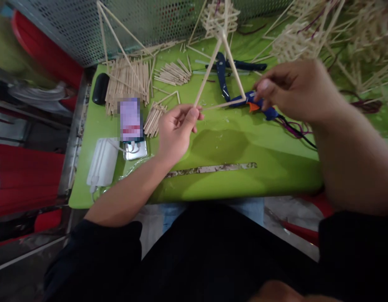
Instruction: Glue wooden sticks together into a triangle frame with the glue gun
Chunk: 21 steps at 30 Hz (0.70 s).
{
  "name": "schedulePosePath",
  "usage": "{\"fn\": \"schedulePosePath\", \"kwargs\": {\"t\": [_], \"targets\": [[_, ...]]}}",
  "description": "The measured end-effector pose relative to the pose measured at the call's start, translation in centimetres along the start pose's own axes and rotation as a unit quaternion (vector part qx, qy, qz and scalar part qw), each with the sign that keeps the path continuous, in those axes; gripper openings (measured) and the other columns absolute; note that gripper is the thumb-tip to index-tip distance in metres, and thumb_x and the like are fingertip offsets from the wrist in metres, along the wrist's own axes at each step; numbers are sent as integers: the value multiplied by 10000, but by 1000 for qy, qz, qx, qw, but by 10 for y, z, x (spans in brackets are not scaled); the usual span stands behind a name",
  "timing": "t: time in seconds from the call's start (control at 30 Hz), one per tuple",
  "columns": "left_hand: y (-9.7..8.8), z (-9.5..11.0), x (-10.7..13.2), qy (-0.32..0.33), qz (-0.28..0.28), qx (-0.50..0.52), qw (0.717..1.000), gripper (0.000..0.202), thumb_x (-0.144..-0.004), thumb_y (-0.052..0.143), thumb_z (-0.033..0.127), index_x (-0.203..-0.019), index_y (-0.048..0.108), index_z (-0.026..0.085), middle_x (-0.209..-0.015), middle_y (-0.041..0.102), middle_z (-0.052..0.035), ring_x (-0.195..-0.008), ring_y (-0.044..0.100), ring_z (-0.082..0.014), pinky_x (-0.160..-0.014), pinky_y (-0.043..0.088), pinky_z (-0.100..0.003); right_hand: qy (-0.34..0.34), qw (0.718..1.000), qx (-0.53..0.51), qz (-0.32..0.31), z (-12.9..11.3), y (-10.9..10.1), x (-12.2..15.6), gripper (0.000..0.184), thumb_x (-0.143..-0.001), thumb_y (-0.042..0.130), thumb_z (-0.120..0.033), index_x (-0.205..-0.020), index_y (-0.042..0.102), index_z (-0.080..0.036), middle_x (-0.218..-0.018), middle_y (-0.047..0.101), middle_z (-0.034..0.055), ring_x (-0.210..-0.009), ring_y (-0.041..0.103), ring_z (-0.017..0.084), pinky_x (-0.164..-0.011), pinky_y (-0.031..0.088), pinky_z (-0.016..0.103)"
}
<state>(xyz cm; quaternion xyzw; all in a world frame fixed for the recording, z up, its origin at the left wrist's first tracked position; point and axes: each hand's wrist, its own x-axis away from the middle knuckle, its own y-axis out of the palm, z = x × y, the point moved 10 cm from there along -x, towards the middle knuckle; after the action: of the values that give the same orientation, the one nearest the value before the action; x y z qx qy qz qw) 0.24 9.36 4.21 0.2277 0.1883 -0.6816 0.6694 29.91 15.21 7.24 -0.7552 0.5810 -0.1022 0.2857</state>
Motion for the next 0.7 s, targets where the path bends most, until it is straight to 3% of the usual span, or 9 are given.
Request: {"fn": "schedulePosePath", "kwargs": {"t": [0.07, 0.13, 0.2, 0.27, 0.37, 0.5, 0.7], "targets": [[2, -1, 3, -22, -2, 15, 1000, 359, -1121, 899, 620, -1090, 922, 263, -873, 847, 4, -620, 713, -63, -504, 530, -161, -36, 995, -73, -55, -18, 27, 8, 695, -926, 892, -976, -1091, 898, -301, -891, 856, 55, -689, 712, 213, -597, 597, 413], [2, -2, 4, -39, 6, 27, 999, 342, -1123, 906, 595, -1072, 920, 257, -867, 850, 7, -618, 710, -58, -518, 536, -157, -59, 988, -125, -61, -39, 42, 19, 672, -980, 863, -950, -1007, 883, -279, -845, 844, 63, -648, 706, 195, -542, 561, 385], [2, 0, 4, -46, 10, 35, 998, 317, -1122, 919, 559, -1053, 921, 250, -857, 850, 8, -615, 706, -54, -525, 536, -157, -73, 985, -153, -42, -55, 47, 30, 627, -1057, 820, -895, -967, 873, -277, -860, 848, 79, -642, 718, 193, -552, 567, 395], [2, 1, 3, -49, 8, 43, 998, 294, -1123, 926, 533, -1043, 927, 250, -846, 850, 10, -606, 696, -50, -526, 535, -159, -79, 985, -149, -23, -63, 46, 39, 565, -1042, 885, -839, -942, 862, -283, -852, 840, 79, -651, 719, 202, -561, 551, 402], [3, 1, 3, -57, 1, 59, 997, 297, -1128, 918, 548, -1049, 933, 263, -846, 855, 12, -600, 694, -55, -526, 541, -170, -75, 991, -114, -1, -63, 44, 42, 514, -1053, 940, -730, -844, 811, -279, -748, 775, 47, -624, 674, 192, -558, 496, 388], [0, -2, 5, -56, 12, 75, 996, 353, -1131, 889, 621, -1046, 919, 279, -844, 843, 17, -615, 709, -72, -534, 553, -185, -74, 990, -113, -50, -57, 59, 38, 526, -1134, 883, -626, -774, 766, -261, -694, 754, 31, -589, 637, 164, -542, 451, 363], [-6, -3, 4, -42, 43, 85, 995, 336, -1143, 876, 621, -1089, 943, 296, -874, 863, 8, -621, 711, -79, -551, 575, -198, -80, 988, -97, -88, -52, 76, 37, 533, -1124, 873, -619, -737, 780, -264, -640, 711, 12, -573, 590, 166, -545, 420, 373]]}}
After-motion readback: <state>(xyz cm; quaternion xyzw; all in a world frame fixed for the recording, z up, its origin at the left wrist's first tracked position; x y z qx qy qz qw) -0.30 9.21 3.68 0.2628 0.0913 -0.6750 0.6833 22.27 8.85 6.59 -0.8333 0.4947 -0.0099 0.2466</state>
